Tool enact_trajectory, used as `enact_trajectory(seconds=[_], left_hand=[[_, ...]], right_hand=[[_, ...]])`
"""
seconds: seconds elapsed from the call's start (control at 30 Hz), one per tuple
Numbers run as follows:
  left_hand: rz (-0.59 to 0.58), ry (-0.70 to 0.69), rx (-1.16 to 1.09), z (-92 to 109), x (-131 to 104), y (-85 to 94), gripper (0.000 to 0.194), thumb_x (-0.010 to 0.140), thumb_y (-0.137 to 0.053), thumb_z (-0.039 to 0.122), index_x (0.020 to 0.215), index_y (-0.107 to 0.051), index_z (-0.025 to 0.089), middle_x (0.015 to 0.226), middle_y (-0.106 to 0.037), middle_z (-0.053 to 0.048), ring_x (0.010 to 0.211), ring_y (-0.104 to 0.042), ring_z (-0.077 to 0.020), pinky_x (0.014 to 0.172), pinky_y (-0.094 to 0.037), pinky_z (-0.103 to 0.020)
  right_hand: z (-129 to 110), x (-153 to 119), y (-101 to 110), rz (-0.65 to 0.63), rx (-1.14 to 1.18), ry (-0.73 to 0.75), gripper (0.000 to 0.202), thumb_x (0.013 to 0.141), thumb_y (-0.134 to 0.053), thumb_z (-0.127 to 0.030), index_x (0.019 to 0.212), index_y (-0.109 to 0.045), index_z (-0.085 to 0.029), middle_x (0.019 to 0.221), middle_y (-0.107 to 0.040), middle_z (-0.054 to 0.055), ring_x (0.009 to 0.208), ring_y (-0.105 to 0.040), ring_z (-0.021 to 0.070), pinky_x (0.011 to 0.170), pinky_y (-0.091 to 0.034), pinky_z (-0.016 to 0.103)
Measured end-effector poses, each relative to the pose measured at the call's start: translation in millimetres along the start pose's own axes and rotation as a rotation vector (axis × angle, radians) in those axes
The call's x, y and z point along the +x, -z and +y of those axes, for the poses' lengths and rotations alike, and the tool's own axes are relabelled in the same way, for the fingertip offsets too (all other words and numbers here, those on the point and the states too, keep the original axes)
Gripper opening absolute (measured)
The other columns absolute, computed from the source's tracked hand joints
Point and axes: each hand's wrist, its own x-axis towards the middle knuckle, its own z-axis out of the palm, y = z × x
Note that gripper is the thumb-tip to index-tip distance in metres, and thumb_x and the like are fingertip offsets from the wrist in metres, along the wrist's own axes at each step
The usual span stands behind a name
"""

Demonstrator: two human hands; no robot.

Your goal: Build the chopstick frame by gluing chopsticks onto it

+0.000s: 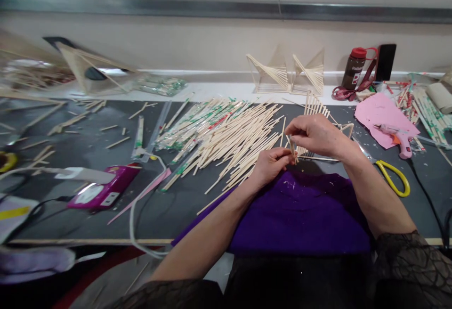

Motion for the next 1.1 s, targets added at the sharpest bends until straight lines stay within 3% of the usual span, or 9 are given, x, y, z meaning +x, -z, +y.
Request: enact_trajectory(seconds=[0.4,0.57,0.67,0.87,0.97,1.1], left_hand=[[0.025,-0.100,0.049,2,-9,0.3,0.018,0.087,-0.061,0.023,0.091,-0.078,0.021,0.088,-0.077,-0.003,0.070,-0.067,-0.0138,0.063,-0.050,-0.024],[0.199,-0.134,0.075,6,-18,21.7,0.022,0.089,-0.060,0.030,0.097,-0.078,0.021,0.083,-0.076,-0.003,0.069,-0.066,-0.0143,0.065,-0.051,-0.026],[0.271,-0.137,0.258,6,-26,44.2,0.021,0.089,-0.060,0.029,0.094,-0.078,0.021,0.088,-0.077,-0.004,0.079,-0.068,-0.0159,0.074,-0.051,-0.027],[0.066,0.103,0.842,2,-28,72.2,0.021,0.091,-0.061,0.033,0.099,-0.078,0.024,0.098,-0.077,-0.005,0.089,-0.070,-0.0218,0.074,-0.047,-0.030],[0.097,0.144,0.960,1,-14,74.4,0.027,0.095,-0.055,0.037,0.106,-0.076,0.026,0.105,-0.075,-0.004,0.092,-0.069,-0.0214,0.073,-0.046,-0.030],[0.124,0.140,1.106,-11,15,78.6,0.033,0.100,-0.044,0.031,0.107,-0.075,0.023,0.117,-0.069,-0.007,0.100,-0.066,-0.0215,0.074,-0.046,-0.030]], right_hand=[[-4,-1,3,-0.050,0.014,0.074,0.018,0.086,-0.058,-0.017,0.081,-0.075,-0.020,0.075,-0.073,0.002,0.066,-0.064,0.0116,0.062,-0.043,0.024],[-7,0,3,-0.043,-0.024,0.063,0.016,0.086,-0.060,-0.017,0.079,-0.074,-0.018,0.071,-0.072,0.002,0.063,-0.061,0.0102,0.060,-0.041,0.023],[-8,0,4,-0.052,-0.030,0.050,0.016,0.086,-0.060,-0.016,0.079,-0.073,-0.018,0.071,-0.071,0.001,0.063,-0.061,0.0099,0.061,-0.040,0.023],[-10,1,3,-0.059,-0.045,0.036,0.015,0.087,-0.060,-0.015,0.079,-0.073,-0.016,0.072,-0.072,0.002,0.064,-0.061,0.0105,0.061,-0.040,0.023],[-10,1,3,-0.069,-0.057,0.031,0.015,0.087,-0.060,-0.016,0.079,-0.073,-0.017,0.072,-0.072,0.002,0.064,-0.061,0.0108,0.061,-0.039,0.024],[-10,0,2,-0.069,-0.068,0.035,0.014,0.087,-0.061,-0.016,0.079,-0.073,-0.017,0.073,-0.072,0.002,0.065,-0.062,0.0114,0.062,-0.040,0.024]])
